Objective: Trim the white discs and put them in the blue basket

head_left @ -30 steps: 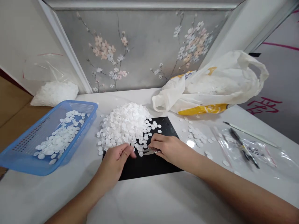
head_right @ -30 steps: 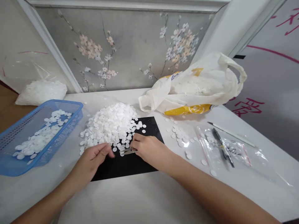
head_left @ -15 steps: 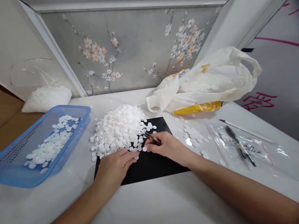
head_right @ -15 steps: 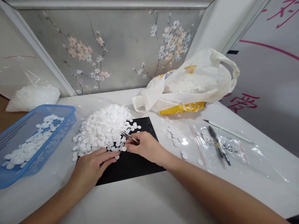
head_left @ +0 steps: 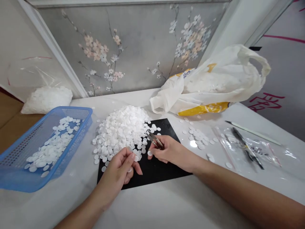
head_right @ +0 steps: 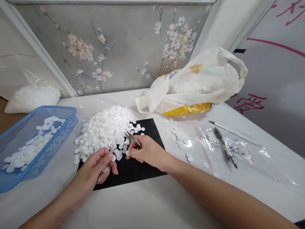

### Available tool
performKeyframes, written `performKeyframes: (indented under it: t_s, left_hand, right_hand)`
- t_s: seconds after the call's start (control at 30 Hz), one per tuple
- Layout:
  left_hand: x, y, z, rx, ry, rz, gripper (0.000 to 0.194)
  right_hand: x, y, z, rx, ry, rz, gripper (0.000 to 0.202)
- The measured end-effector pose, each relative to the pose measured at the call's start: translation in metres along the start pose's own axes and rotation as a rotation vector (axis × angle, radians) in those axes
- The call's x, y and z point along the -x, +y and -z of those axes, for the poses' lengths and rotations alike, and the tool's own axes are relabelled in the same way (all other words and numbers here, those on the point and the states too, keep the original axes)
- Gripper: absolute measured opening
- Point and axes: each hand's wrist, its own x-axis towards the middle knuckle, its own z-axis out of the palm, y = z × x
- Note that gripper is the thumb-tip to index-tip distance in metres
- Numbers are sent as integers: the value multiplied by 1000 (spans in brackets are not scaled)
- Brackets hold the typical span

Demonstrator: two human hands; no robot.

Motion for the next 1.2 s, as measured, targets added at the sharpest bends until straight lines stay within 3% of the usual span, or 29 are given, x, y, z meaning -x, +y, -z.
performKeyframes:
  t_s: [0.17, 0.3, 0.4, 0.5, 0.67, 0.8, 0.9, 1.07, 1.2]
  left_hand:
    - [0, 1, -1, 210, 6, 135, 26]
    - [0, 2, 0, 286, 25, 147, 22]
    - [2, 5, 0, 328, 36, 122, 17]
    - [3, 7, 2, 295, 71, 61, 29]
    - [-1, 4, 9, -5, 155, -52, 34]
    - [-4, -2, 11, -708, 235, -265, 19]
    - [-6, -6, 11, -1029, 238, -397, 23]
    - [-11, -10, 11, -1125, 232, -453, 26]
    - [-11, -6, 11, -1000, 231, -422, 25]
  right_hand:
    - [-2, 6, 0, -18, 22, 16, 14]
    - [-4, 9, 1, -57, 14, 48, 12]
    - [-5, 9, 0, 121, 53, 119, 16]
    - [-5, 10, 0, 442, 125, 233, 9]
    - [-7, 14, -3, 673, 69, 370, 13]
    - [-9, 15, -3, 690, 75, 316, 4]
    - [-10, 13, -1, 677, 87, 288, 2]
    - [-11, 11, 1, 676, 49, 299, 13]
    - [-13, 13, 0, 698, 82, 322, 8]
